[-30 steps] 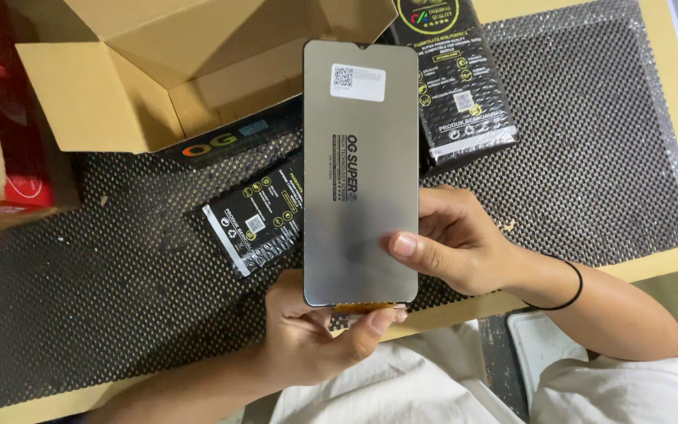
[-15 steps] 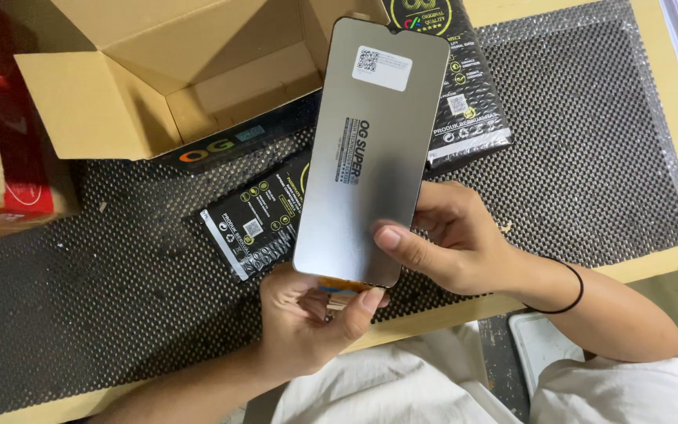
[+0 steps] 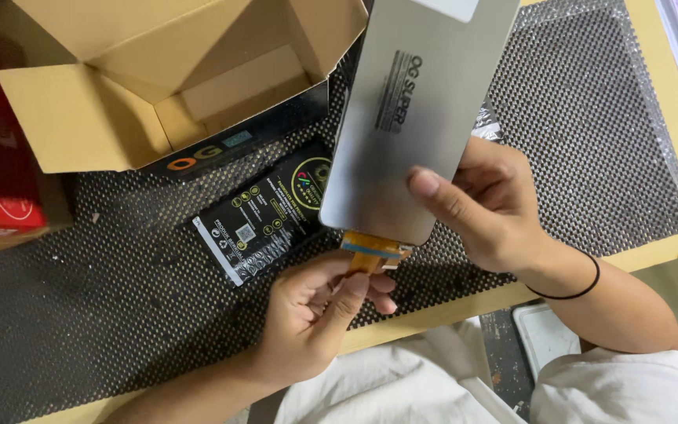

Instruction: The person unpacks a box of smartphone display assemblies, removes one from its plastic packaging, and inspects the front and back of the screen, including the ribbon cable. They then place the screen back into its packaging and handle other packaged screens from the box.

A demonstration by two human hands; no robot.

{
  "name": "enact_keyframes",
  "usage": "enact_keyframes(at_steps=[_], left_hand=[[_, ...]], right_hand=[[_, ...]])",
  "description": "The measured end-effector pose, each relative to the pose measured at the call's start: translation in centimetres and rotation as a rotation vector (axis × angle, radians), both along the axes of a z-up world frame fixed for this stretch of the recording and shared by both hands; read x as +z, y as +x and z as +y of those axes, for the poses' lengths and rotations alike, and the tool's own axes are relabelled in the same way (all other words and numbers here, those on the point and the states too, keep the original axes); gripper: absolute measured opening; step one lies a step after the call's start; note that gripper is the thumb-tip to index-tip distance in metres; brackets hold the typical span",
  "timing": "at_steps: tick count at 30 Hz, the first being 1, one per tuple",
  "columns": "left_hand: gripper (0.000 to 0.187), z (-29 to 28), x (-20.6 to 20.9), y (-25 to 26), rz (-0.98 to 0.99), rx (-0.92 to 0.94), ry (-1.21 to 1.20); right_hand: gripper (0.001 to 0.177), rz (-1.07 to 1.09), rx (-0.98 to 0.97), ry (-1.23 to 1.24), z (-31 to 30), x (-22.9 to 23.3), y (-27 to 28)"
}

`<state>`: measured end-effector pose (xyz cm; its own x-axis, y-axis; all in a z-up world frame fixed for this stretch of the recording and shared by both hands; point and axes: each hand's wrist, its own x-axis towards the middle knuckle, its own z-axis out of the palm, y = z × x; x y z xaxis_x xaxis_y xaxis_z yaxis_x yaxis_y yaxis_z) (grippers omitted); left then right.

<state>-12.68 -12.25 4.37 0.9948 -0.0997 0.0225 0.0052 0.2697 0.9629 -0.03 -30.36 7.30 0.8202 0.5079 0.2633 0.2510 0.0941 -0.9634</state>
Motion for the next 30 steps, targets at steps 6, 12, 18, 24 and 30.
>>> enact_keyframes(at_steps=[6,12,18,24,30], left_hand=[[0.029,0.1,-0.3,-0.2,0.046,-0.032,0.045],[0.034,0.7,-0.3,-0.4,-0.154,-0.116,0.093],[0.017,0.9,1.2,-0.1,-0.213,-0.141,0.063],[0.012,1.6,2.3,1.0,-0.421,-0.192,0.283],[0.024,1.8,0.5,0.4,-0.527,-0.266,0.236]], right_hand=[[0.023,-0.047,-0.076,0.149,-0.4,0.0,1.3],[0.033,-0.103,-0.213,0.146,-1.0,-0.6,3.2],[0.034,-0.065,-0.232,0.152,-1.3,-0.7,3.9],[0.034,-0.132,-0.162,0.102,-1.4,-0.7,4.2],[0.036,-0.137,-0.104,0.081,-1.1,-0.5,4.2]])
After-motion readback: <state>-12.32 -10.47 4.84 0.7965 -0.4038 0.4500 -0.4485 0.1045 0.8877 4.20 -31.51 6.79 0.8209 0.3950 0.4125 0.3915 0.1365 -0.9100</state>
